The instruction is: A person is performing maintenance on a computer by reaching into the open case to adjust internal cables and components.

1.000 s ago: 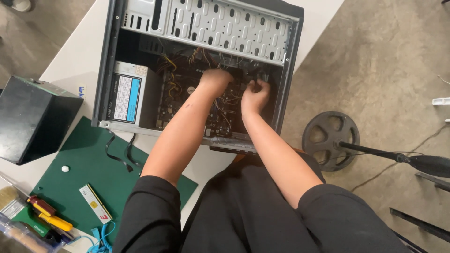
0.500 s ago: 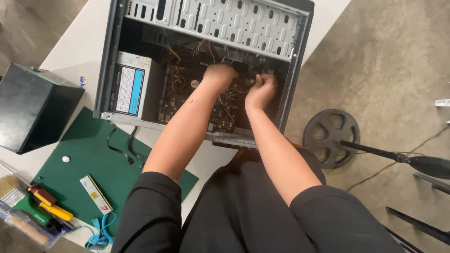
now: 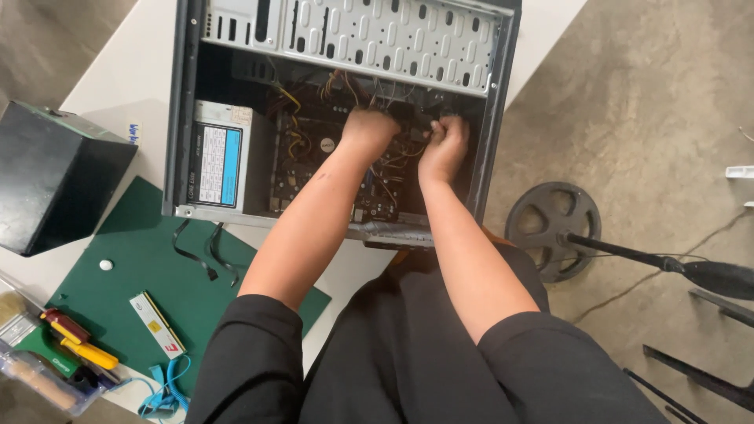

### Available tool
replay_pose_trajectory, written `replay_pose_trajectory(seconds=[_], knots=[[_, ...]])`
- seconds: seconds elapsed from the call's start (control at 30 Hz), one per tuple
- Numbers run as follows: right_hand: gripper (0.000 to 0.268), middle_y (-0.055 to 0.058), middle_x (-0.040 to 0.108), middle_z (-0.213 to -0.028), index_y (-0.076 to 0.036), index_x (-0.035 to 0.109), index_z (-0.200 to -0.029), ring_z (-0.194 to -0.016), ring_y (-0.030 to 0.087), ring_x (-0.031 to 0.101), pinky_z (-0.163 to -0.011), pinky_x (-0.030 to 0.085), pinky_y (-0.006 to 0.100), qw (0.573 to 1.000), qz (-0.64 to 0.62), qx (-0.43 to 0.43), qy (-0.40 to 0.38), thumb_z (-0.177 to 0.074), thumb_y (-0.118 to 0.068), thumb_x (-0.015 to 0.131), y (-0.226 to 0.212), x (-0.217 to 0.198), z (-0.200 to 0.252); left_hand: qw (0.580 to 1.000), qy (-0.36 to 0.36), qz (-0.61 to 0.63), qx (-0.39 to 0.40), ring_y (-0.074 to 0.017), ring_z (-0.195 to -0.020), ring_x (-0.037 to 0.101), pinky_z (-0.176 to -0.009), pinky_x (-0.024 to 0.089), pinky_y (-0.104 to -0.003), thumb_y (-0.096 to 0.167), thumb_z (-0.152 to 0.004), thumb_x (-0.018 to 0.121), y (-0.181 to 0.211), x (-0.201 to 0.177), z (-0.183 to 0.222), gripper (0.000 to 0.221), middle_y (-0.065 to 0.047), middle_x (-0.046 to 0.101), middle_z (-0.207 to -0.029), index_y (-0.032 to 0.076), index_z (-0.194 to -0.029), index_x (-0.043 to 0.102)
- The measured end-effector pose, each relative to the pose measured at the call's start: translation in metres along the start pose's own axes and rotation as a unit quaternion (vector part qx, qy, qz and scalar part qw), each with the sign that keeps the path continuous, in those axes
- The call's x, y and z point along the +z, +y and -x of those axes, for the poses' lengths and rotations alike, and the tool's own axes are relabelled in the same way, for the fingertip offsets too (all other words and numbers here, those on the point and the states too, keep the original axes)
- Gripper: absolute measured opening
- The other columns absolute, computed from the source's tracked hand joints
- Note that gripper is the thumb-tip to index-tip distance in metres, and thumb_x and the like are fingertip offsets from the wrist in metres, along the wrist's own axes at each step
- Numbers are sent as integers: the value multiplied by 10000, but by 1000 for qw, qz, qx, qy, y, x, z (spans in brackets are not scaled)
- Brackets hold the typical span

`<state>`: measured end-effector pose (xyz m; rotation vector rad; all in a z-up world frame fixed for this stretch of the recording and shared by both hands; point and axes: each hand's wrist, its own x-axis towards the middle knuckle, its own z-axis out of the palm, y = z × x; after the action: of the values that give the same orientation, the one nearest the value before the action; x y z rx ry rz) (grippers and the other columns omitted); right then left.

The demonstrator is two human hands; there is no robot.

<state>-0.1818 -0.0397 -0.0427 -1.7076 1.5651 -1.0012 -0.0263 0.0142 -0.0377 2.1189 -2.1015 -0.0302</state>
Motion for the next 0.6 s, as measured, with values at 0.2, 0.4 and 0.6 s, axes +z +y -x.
replay_pose_trajectory(seconds=[0.2, 0.4, 0.6], knots=[[230, 106, 603, -1212, -141, 579, -1267, -1193, 335, 675, -1003, 579, 477, 986, 157, 40, -32, -1097, -288, 628, -19, -10, 11, 1000, -14, -7, 9, -269, -645, 738, -632, 540, -483, 72, -815, 734, -5, -2, -9, 123, -24, 726, -633, 164, -759, 793], [307, 249, 643, -1241, -2, 592, -1314, -1269, 427, 629, -1100, 514, 504, 992, 114, 51, -29, -1142, -246, 524, 7, 14, 15, 999, -27, 30, -22, -288, -675, 736, -660, 501, -471, 133, -775, 804, -3, 15, -19, 33, -31, 748, -685, 143, -806, 811], [341, 114, 715, -1006, -126, 638, -1092, -1089, 351, 716, -937, 565, 440, 984, 95, 141, 53, -889, -310, 841, 11, 8, 21, 991, -72, 111, -27, -305, -1063, 711, -947, 433, -482, 358, -710, 904, 13, -92, -21, 552, -92, 771, -1118, 134, -1200, 785]])
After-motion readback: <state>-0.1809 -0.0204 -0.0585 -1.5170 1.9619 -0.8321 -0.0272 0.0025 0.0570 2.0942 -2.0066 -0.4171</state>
